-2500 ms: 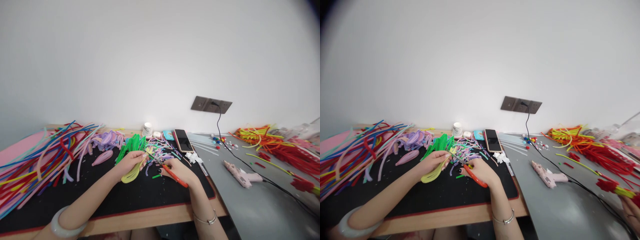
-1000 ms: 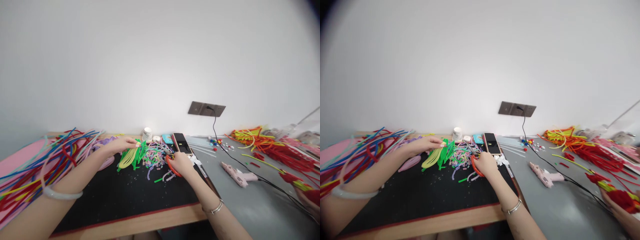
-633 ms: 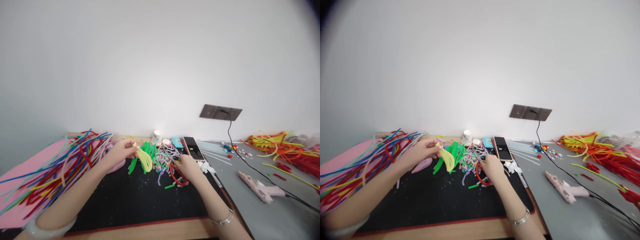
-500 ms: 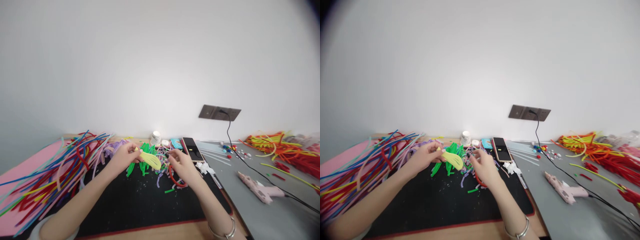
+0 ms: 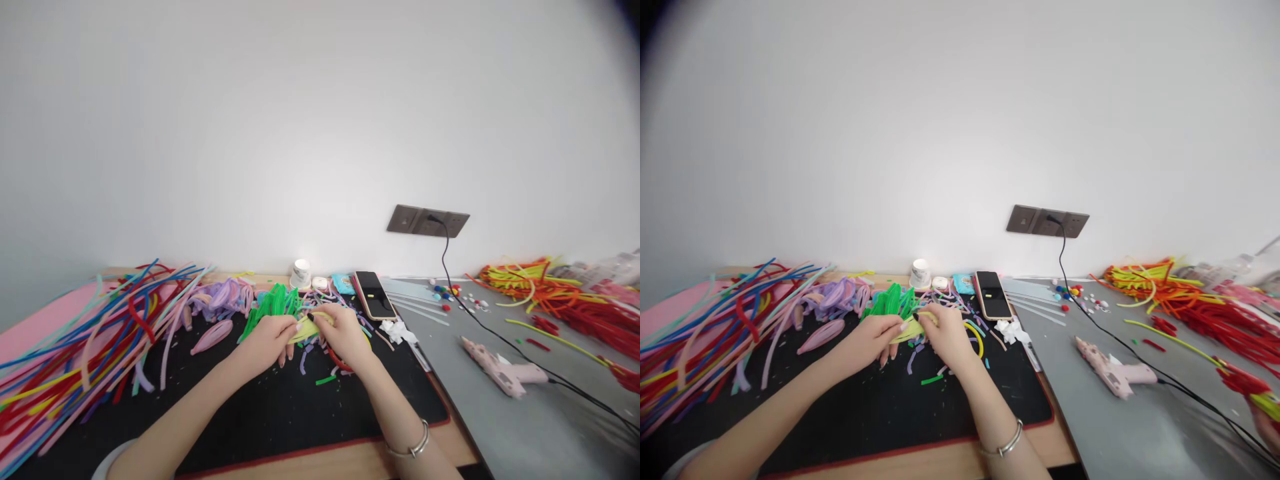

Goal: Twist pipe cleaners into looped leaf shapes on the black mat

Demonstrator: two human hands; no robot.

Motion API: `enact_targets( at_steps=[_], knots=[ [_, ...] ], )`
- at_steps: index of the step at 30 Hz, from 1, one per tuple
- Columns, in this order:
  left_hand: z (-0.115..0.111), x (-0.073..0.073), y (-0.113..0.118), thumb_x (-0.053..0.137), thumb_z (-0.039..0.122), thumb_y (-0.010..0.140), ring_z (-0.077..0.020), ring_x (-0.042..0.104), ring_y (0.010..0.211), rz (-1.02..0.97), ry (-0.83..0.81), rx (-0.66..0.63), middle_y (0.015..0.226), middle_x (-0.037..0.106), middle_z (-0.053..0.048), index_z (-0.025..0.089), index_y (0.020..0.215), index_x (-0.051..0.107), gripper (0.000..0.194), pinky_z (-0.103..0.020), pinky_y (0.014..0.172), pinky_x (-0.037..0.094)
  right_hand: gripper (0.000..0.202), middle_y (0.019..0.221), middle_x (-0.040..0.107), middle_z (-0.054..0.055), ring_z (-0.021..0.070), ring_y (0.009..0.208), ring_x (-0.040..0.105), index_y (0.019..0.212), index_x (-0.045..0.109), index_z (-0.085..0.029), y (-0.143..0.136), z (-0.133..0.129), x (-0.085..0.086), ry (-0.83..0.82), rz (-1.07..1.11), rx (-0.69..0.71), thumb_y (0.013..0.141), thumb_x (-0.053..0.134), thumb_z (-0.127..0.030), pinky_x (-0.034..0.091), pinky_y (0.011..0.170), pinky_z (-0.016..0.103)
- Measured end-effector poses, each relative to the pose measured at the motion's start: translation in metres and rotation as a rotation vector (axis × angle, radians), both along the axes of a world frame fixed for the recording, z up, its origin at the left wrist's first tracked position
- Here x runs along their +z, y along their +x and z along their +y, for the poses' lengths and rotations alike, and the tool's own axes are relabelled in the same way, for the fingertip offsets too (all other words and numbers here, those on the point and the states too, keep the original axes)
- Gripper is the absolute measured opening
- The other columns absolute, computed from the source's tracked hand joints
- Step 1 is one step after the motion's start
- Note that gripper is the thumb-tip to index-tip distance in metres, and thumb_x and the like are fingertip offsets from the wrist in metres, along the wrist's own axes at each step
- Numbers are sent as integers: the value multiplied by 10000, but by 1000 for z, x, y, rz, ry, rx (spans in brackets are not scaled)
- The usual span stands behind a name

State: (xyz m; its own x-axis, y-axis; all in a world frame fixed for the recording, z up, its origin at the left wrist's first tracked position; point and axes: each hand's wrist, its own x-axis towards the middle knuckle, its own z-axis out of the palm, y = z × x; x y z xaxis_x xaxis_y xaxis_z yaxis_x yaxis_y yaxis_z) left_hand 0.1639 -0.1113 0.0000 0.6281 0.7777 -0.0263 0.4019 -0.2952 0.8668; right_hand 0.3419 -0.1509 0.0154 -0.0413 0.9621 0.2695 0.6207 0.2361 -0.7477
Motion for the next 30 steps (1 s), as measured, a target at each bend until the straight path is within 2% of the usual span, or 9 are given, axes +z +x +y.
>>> enact_targets(
  at_steps=[4,8,12,17,21,26,30],
  knots=[
    [-4,-12,10,313,411,872,-94,430,323,-27,59,102,450,497,42,197,615,438,357,-211,421,353,208,705,592,15,134,629,503,812,633,-162,-1,3,-12,48,192,-82,803,496,-318,390,593,225],
    [-12,-16,21,329,445,867,-94,404,331,-87,26,118,427,428,54,203,594,403,372,-213,412,322,279,728,571,22,125,634,487,835,606,-157,-2,5,-21,16,317,7,836,460,-394,395,573,213],
    [-17,-20,27,343,508,860,-87,405,354,-146,-49,36,444,426,52,196,601,397,409,-208,415,322,360,606,483,-9,96,537,421,722,568,-154,-1,4,-25,-35,326,75,878,387,-422,346,511,199],
    [-17,-24,25,370,600,816,-77,364,332,-197,-336,-121,415,436,56,168,696,489,464,-202,389,292,382,520,473,-26,101,468,450,786,559,-161,-3,1,-26,-128,371,159,907,306,-420,353,482,200],
    [-18,-25,22,354,613,818,-60,296,301,-198,-407,-175,342,405,60,158,664,497,500,-198,396,236,332,590,495,-9,104,540,446,689,527,-159,0,2,-24,-34,197,118,896,340,-340,345,525,200],
    [-21,-30,18,342,600,830,-57,260,272,-193,-377,-105,306,372,69,182,607,426,481,-200,369,196,327,562,452,-11,106,512,384,606,463,-173,8,2,-22,44,-178,74,893,339,-269,271,516,215],
    [-22,-33,13,350,600,826,-64,255,266,-204,-411,-73,301,345,79,196,609,405,463,-199,346,187,306,578,486,-5,109,511,398,636,494,-177,8,0,-24,92,-296,72,895,347,-249,263,531,221]
  ],
)
